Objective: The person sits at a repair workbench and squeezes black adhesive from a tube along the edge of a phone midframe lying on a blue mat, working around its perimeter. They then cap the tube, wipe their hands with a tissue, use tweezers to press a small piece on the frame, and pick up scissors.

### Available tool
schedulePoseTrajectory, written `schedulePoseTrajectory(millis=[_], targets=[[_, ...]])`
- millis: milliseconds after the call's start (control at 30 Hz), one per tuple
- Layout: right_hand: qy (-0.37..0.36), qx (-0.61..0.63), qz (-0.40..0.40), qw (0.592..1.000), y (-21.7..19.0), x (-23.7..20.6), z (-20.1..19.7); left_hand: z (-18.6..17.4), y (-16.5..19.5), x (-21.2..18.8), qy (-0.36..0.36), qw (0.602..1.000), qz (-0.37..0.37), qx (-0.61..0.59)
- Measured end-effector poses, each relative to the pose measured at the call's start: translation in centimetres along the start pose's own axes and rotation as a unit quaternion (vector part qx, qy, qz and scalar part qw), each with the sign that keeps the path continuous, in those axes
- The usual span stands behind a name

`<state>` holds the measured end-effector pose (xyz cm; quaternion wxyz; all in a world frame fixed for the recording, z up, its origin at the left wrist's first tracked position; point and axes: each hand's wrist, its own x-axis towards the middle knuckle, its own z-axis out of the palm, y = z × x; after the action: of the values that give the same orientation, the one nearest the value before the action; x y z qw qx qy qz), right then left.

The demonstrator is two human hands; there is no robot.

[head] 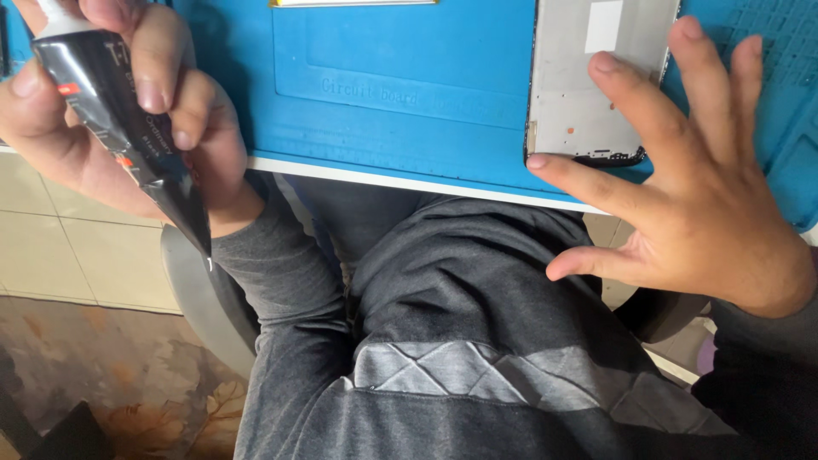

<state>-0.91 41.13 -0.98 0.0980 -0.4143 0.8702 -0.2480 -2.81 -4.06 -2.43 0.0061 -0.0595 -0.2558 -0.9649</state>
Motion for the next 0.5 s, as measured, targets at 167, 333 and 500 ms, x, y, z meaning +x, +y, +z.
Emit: schedulePoseTrajectory(millis=[167,333,500], targets=[[-0.002,-0.004,-0.007,1.0,0.5,-0.5,0.1,0.3,-0.1,0.4,-0.018,1.0,-0.006,0.013],[0.03,-0.011,-0.013,0.999,0.5,-0.6,-0.6,0.5,-0.1,0.8,-0.034,0.999,-0.012,0.007],[0.118,0.048,-0.012,0.992,1.1,-1.4,-1.0,0.8,-0.2,0.6,-0.027,1.0,-0.014,0.008]])
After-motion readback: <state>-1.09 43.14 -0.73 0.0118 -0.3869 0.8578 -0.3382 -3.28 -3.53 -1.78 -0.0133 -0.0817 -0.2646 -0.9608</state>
